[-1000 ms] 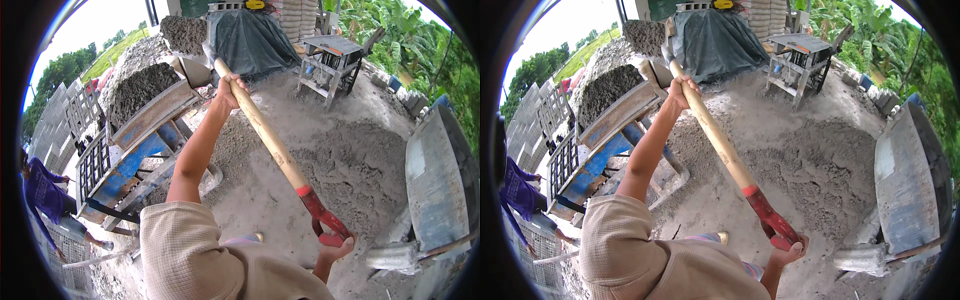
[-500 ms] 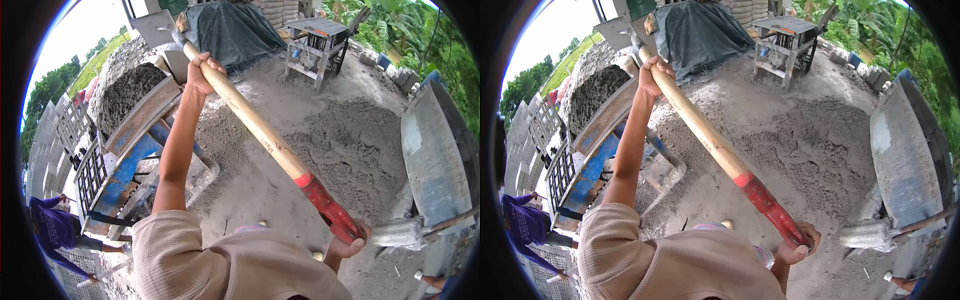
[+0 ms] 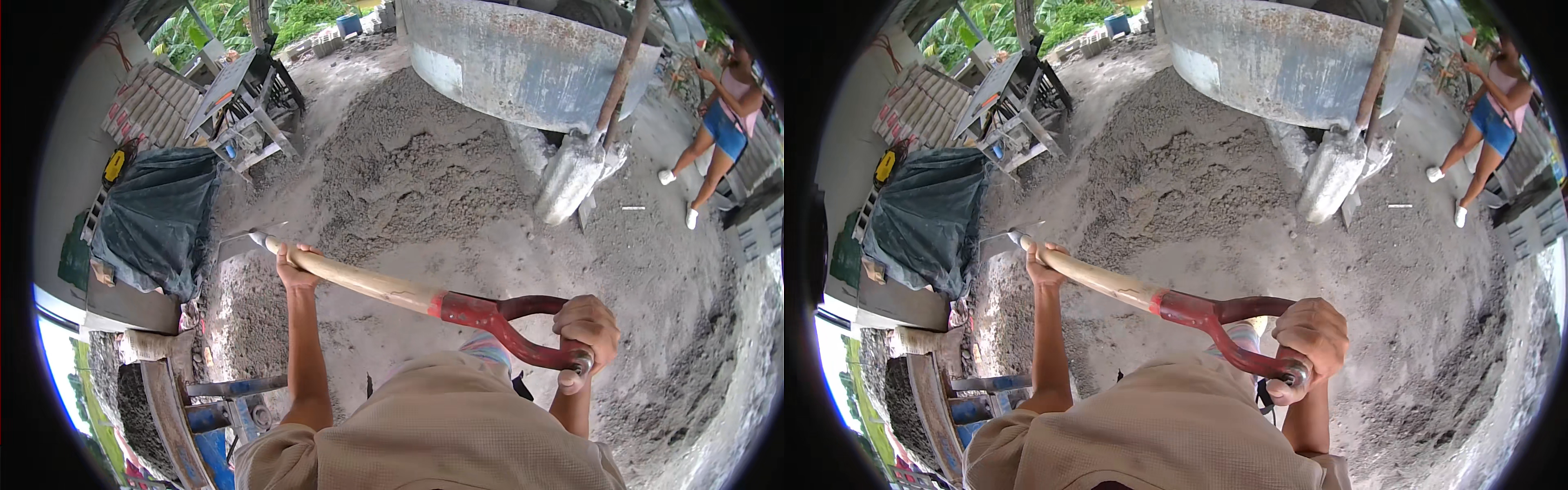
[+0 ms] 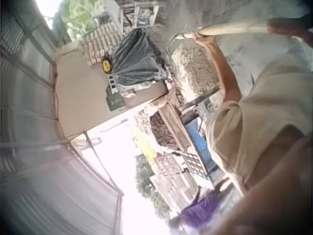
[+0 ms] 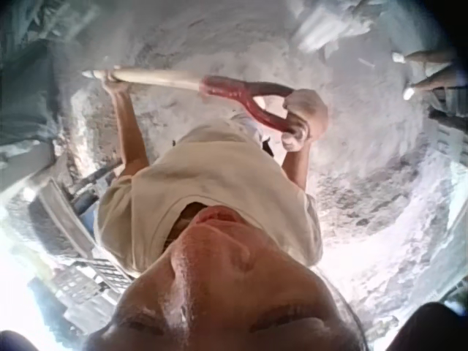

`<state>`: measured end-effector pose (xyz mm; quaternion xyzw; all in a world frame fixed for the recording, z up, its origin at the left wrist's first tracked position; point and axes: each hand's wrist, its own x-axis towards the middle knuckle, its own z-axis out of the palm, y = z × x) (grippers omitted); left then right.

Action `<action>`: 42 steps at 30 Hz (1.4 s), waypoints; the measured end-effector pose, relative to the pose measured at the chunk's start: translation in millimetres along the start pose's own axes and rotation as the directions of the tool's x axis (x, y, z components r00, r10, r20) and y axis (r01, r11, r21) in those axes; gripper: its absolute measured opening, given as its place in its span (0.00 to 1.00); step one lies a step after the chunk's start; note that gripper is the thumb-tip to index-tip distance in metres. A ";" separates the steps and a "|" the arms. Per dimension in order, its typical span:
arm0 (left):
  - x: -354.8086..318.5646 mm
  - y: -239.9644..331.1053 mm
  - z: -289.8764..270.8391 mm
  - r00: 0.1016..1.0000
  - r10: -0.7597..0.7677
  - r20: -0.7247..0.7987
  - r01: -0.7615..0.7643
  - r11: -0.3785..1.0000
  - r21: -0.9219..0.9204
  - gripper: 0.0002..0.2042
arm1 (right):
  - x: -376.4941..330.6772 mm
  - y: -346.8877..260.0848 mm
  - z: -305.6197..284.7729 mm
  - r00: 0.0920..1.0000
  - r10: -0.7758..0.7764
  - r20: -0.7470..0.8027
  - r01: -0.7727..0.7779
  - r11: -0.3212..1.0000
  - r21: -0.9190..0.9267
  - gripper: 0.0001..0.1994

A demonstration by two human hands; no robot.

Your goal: The person uses a shovel to scoop wet concrete from a pile on the ground and repeatedly deposits it into a blue hopper. Another person is visible nearby, also working with the concrete.

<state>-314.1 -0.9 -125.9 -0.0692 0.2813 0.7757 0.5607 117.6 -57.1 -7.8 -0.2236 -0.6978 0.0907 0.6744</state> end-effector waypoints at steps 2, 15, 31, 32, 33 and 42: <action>23.1 -53.8 -14.5 0.990 -0.092 -0.110 0.093 0.996 -0.005 0.15 | 13.0 13.4 -13.5 0.996 -0.056 0.072 0.060 0.996 -0.065 0.26; 86.9 -307.1 -94.5 0.887 -0.420 -0.192 0.320 0.859 -0.401 0.13 | 8.5 133.1 4.5 0.669 -0.141 0.730 0.205 0.979 0.002 0.09; 135.2 -316.2 -84.4 0.748 -0.385 -0.540 0.508 0.857 0.092 0.09 | 27.3 167.5 -3.3 0.777 -0.177 0.604 0.197 0.980 0.032 0.07; 138.2 -311.5 -78.5 0.731 -0.367 -0.575 0.518 0.847 0.120 0.09 | 32.7 167.2 -2.7 0.790 -0.129 0.599 0.162 0.987 -0.001 0.07; 140.1 -310.9 -70.9 0.718 -0.358 -0.597 0.533 0.834 0.142 0.09 | 37.3 168.5 -5.0 0.800 -0.077 0.595 0.124 0.992 -0.038 0.07; 139.6 -311.8 -32.8 0.840 -0.404 -0.363 0.531 0.747 0.399 0.10 | 59.5 179.1 1.3 0.844 0.075 0.531 0.042 0.978 -0.204 0.12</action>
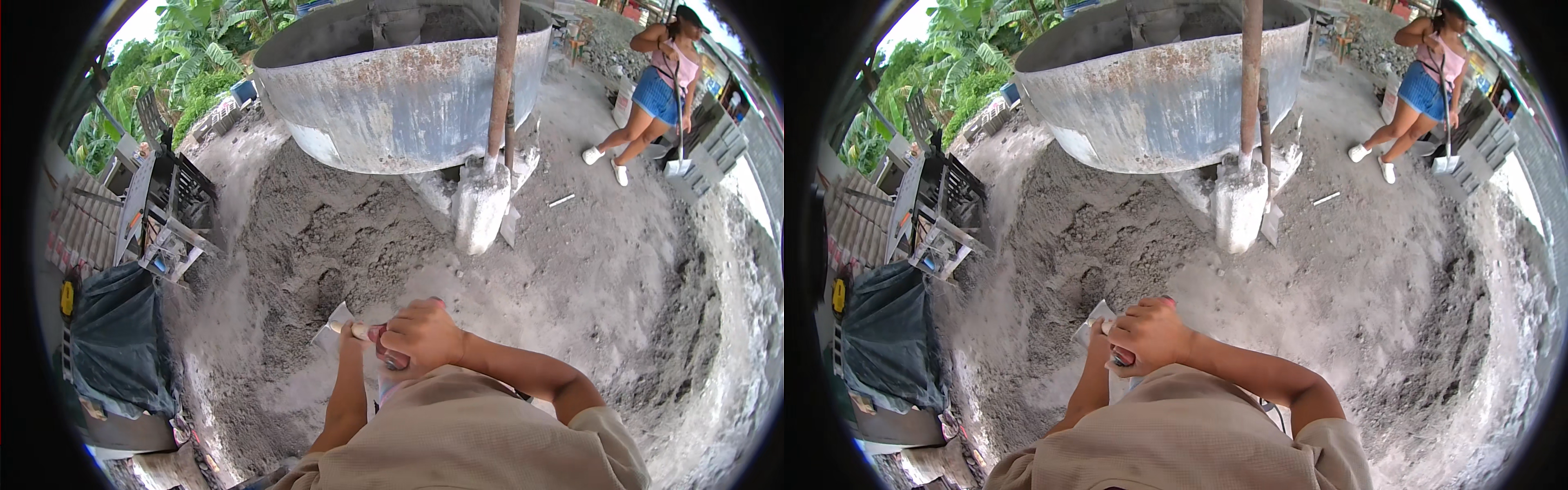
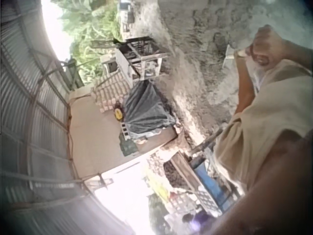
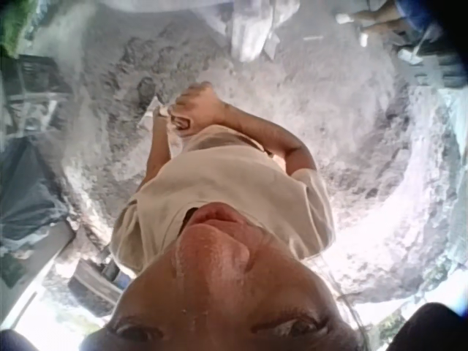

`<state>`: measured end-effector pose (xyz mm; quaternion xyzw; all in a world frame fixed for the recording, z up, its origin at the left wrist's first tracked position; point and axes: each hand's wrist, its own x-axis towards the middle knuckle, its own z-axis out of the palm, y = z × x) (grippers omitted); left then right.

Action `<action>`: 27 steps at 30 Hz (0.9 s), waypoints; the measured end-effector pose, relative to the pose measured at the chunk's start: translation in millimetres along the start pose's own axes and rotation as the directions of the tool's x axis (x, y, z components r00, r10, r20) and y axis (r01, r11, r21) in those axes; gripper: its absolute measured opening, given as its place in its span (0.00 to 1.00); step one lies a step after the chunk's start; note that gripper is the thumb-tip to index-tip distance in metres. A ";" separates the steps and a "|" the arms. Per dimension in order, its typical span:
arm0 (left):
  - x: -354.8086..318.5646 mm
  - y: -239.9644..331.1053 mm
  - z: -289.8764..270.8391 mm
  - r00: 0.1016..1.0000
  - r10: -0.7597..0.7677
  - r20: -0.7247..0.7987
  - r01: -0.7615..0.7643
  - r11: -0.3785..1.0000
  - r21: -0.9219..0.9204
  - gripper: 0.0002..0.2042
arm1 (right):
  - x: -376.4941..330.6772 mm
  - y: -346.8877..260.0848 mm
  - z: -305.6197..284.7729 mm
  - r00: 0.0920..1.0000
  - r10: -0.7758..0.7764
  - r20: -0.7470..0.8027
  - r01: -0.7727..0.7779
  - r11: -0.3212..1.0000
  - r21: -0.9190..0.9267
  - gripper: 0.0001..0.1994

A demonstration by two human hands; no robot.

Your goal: The person uses a shovel to scoop wet concrete from a pile on the ground and repeatedly deposits it into a blue hopper. Another person is visible nearby, also working with the concrete.

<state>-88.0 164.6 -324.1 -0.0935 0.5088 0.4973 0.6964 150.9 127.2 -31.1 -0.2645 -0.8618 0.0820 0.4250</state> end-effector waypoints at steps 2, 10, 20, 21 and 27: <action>0.0 2.8 -3.6 1.000 -0.009 -0.011 0.010 0.999 0.032 0.10 | 4.0 -4.2 8.0 1.000 0.003 -0.022 -0.003 1.000 -0.008 0.12; 6.3 4.7 -31.3 0.992 -0.109 -0.062 0.118 0.976 0.181 0.11 | 6.0 -20.3 23.8 0.995 0.037 -0.097 -0.045 0.995 -0.087 0.14; 12.7 1.6 -38.4 0.989 -0.051 -0.136 0.073 0.984 0.163 0.13 | -6.6 -22.0 17.6 0.998 -0.042 -0.056 0.043 0.999 0.024 0.15; 13.1 2.6 -33.7 0.991 -0.039 -0.131 0.059 0.986 0.155 0.13 | -7.0 -22.1 17.4 0.998 -0.055 -0.044 0.058 0.997 0.051 0.15; 3.6 3.4 -18.0 0.991 0.037 -0.128 -0.024 0.994 0.103 0.13 | -4.3 -24.7 15.7 0.998 -0.057 -0.008 0.057 0.997 0.060 0.15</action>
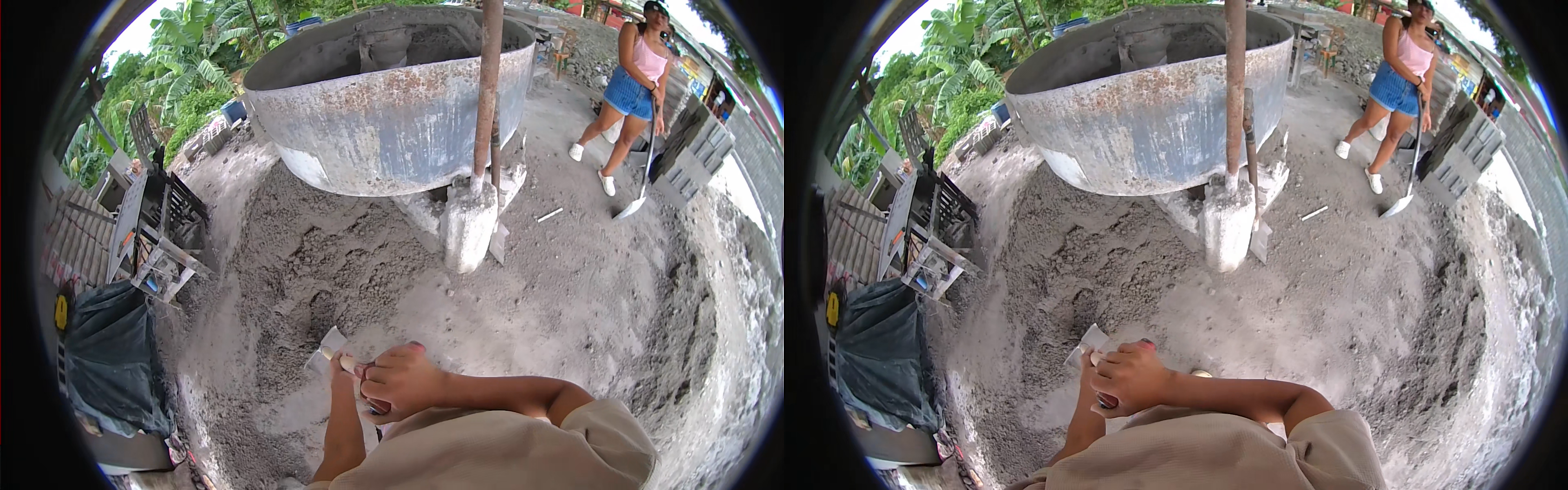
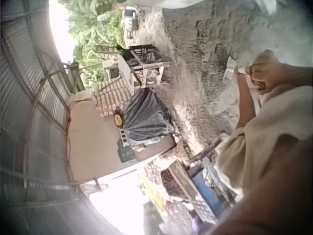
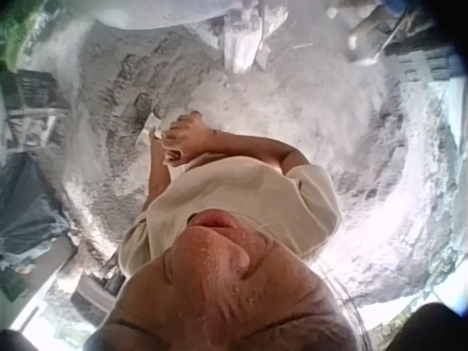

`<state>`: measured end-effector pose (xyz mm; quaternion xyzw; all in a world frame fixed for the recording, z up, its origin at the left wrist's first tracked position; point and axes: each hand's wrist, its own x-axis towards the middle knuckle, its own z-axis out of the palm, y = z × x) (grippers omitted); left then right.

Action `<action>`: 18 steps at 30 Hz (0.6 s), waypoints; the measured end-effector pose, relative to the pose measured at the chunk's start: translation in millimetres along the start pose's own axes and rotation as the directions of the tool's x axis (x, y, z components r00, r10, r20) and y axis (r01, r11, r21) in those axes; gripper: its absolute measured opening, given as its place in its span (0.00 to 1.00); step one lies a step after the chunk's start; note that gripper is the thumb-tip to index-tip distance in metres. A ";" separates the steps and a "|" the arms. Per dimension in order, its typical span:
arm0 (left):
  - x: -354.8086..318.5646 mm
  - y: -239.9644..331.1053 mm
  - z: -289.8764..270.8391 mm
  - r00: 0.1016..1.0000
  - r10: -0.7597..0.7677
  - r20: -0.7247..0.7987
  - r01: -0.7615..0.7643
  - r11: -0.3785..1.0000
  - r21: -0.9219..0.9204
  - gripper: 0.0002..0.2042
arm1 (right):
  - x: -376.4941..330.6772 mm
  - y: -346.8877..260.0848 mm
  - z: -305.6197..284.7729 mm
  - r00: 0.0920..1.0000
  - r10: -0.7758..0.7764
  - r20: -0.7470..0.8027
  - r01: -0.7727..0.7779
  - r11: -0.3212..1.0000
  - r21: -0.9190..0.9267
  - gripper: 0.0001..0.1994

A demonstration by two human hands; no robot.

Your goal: The person uses a shovel to scoop wet concrete from a pile on the ground and repeatedly deposits it into a blue hopper. Another person is visible nearby, also working with the concrete.

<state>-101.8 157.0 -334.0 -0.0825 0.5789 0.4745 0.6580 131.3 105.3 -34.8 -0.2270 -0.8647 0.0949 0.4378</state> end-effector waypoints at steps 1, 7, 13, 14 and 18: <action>-5.0 0.1 -3.4 1.000 0.023 -0.018 -0.023 1.000 -0.005 0.14 | 1.5 -1.0 2.6 1.000 -0.010 0.006 0.010 1.000 -0.004 0.15; -76.5 10.6 -18.9 0.941 0.330 -0.080 -0.303 0.922 0.242 0.15 | 21.6 14.1 8.9 0.999 -0.002 0.041 0.002 1.000 -0.005 0.16; -292.0 92.7 53.8 0.483 0.690 0.540 -0.864 0.476 0.164 0.06 | 57.1 60.4 6.2 0.998 0.054 -0.017 -0.055 0.996 -0.070 0.14; -322.4 101.6 58.2 0.270 0.622 0.735 -0.945 0.316 0.079 0.06 | 63.8 65.6 4.6 0.997 0.068 -0.035 -0.072 0.992 -0.101 0.15; -382.1 104.6 128.3 -0.422 -0.212 0.882 -0.796 0.551 -0.249 0.03 | 74.3 86.7 3.7 0.993 0.107 -0.047 -0.113 0.982 -0.153 0.17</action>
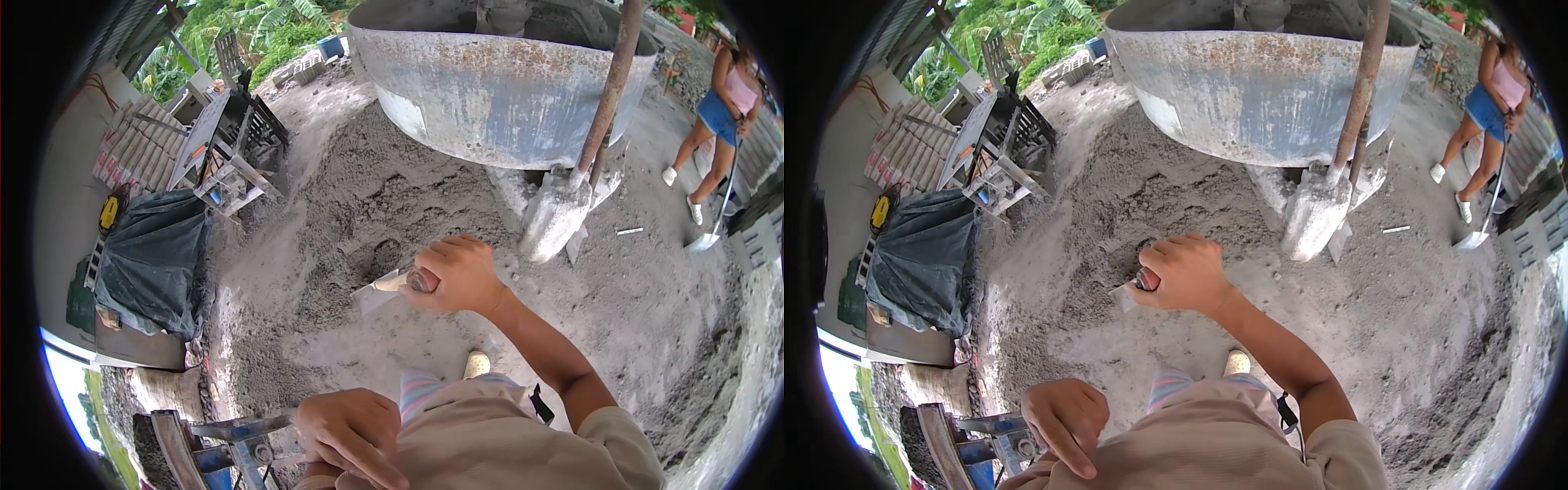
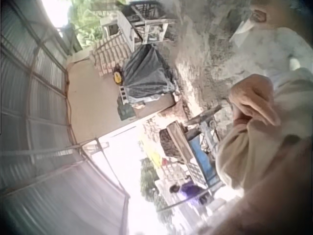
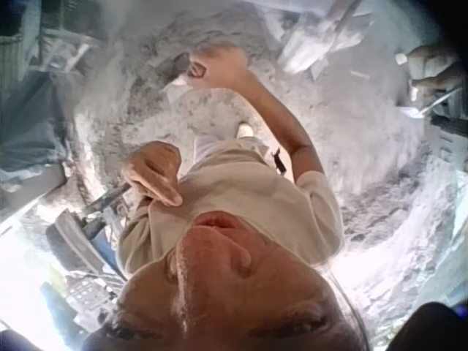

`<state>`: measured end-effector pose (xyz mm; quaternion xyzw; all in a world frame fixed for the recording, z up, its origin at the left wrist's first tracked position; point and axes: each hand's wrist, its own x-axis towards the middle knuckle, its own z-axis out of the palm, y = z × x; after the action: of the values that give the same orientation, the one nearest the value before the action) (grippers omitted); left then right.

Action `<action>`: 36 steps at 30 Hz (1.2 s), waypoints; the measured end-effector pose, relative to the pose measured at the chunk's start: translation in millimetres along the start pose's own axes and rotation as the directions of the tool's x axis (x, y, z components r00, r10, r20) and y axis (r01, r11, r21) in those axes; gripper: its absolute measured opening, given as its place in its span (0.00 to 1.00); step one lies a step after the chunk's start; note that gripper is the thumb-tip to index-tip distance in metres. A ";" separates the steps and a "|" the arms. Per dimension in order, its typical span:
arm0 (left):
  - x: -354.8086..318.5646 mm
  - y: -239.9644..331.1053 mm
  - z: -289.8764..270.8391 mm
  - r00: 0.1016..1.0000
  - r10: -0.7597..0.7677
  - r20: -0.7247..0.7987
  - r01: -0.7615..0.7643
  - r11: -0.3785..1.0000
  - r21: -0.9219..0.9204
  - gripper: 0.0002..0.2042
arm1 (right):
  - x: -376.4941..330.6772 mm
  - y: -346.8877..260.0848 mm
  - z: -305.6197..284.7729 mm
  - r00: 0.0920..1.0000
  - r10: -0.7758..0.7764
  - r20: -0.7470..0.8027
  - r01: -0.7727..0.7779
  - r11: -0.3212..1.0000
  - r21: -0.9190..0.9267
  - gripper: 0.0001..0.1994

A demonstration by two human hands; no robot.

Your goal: The person uses a shovel to scoop wet concrete from a pile on the ground and repeatedly deposits it into a blue hopper. Another person is visible nearby, also working with the concrete.

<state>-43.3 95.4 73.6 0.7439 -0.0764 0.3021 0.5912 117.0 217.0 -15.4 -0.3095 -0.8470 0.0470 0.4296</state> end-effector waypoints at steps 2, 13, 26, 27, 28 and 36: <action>36.6 -9.3 6.2 0.964 0.047 0.260 -0.063 0.997 0.054 0.10 | 3.8 -5.1 -1.8 1.000 0.002 0.003 -0.002 1.000 0.007 0.17; 15.1 -3.8 12.0 0.953 0.100 -0.286 -0.166 0.962 -0.216 0.06 | 3.1 -53.6 11.4 0.997 0.029 0.076 -0.025 0.998 -0.061 0.16; -46.1 38.3 17.0 0.678 0.089 -0.730 -0.633 0.576 -0.518 0.06 | 62.3 -77.4 79.0 0.987 0.135 -0.083 -0.152 0.955 -0.256 0.16; -50.8 42.4 16.5 0.675 0.066 -0.735 -0.633 0.564 -0.530 0.06 | 64.3 -83.5 78.1 0.982 0.182 -0.055 -0.190 0.948 -0.254 0.16; -56.1 54.3 20.7 0.662 0.058 -0.747 -0.630 0.583 -0.513 0.05 | 76.3 -97.6 77.3 0.980 0.186 -0.073 -0.197 0.959 -0.205 0.15; -94.4 71.3 5.7 0.668 0.092 -0.738 -0.595 0.662 -0.456 0.03 | 74.3 -112.9 104.1 0.975 0.200 -0.100 -0.222 0.917 -0.330 0.16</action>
<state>-150.9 46.6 81.4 0.2924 -0.1157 0.6095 0.7278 -49.1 187.5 10.3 -0.4698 -0.7897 -0.0637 0.3893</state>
